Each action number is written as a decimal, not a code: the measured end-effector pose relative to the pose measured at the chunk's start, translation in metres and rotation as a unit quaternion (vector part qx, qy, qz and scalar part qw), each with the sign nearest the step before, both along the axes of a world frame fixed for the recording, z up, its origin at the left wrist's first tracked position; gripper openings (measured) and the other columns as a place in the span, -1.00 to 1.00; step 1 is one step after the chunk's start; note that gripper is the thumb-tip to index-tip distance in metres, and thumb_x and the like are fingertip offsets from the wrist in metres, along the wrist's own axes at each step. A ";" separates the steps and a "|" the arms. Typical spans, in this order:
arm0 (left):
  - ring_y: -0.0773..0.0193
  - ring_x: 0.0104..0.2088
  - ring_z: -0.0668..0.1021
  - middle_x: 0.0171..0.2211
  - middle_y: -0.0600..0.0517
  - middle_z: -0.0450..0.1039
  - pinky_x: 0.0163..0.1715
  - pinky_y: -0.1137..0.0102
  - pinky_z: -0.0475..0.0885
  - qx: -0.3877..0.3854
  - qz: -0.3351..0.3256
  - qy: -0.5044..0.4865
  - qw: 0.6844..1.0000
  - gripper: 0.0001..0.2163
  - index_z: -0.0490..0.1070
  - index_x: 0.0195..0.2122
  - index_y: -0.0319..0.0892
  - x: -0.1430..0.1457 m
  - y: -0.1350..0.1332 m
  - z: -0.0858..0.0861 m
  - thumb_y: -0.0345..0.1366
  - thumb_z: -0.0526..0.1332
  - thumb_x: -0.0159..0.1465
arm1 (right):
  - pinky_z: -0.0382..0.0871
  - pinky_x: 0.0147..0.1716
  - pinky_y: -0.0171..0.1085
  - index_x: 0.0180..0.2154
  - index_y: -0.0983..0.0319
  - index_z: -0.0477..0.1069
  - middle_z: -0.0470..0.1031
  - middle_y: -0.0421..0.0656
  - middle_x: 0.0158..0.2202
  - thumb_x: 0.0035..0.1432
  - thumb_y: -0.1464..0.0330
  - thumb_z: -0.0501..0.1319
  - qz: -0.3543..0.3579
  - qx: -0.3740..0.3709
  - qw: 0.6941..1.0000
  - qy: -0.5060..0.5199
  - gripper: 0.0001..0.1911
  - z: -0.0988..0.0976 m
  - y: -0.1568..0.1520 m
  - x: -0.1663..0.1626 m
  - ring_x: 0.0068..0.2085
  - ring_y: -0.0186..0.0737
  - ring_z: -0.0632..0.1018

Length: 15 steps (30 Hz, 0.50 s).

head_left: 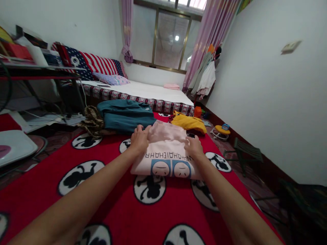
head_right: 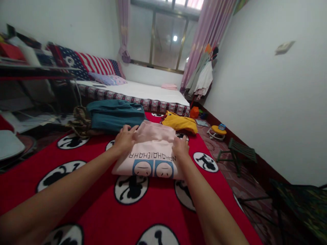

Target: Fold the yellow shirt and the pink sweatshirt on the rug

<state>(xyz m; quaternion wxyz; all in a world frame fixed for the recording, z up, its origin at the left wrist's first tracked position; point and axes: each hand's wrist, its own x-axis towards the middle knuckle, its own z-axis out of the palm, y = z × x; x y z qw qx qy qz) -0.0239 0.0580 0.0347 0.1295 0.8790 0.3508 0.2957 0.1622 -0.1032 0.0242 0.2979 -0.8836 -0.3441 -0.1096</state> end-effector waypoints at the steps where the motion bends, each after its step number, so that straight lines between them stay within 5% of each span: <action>1: -0.10 0.15 0.36 0.23 -0.21 0.18 0.11 0.08 0.31 0.023 0.004 0.038 0.999 -0.43 0.27 0.23 -0.11 0.008 0.000 -0.002 -0.44 0.20 0.16 | 0.25 0.10 0.08 0.05 0.23 0.46 0.18 0.11 0.27 0.08 0.45 0.20 -0.009 -0.051 0.998 -0.019 -0.55 -0.003 0.006 -0.001 0.18 0.17 0.35; 6: -0.05 0.33 0.11 0.34 -0.10 0.06 0.29 -0.02 -0.05 0.080 -0.119 0.078 0.987 -0.50 0.24 0.26 -0.04 0.036 -0.015 -0.035 -0.08 0.11 0.31 | -0.11 0.21 0.29 0.23 0.10 0.25 -0.02 -0.04 0.39 0.30 0.16 0.04 0.041 -0.129 0.982 -0.130 -0.50 -0.030 0.026 -0.011 0.36 0.13 0.00; 10: -0.07 0.36 0.02 0.37 -0.06 0.00 0.30 -0.04 -0.14 0.034 -0.092 0.102 0.990 -0.47 0.21 0.28 0.02 0.037 -0.018 -0.066 0.02 0.06 0.31 | -0.11 0.23 0.23 0.31 -0.01 0.08 -0.07 -0.10 0.40 0.32 0.05 -0.04 0.059 -0.183 0.979 -0.071 -0.43 -0.051 0.027 -0.006 0.38 0.11 -0.07; 15: -0.06 0.38 -0.08 0.40 -0.11 -0.19 0.28 -0.08 -0.12 -0.032 -0.031 0.104 0.994 -0.38 0.07 0.35 -0.05 0.037 -0.002 -0.072 0.11 -0.04 0.32 | -0.10 0.24 0.17 0.32 -0.02 0.07 -0.08 -0.09 0.41 0.30 0.00 -0.05 0.043 -0.169 0.984 -0.042 -0.40 -0.054 0.024 -0.001 0.38 0.15 -0.05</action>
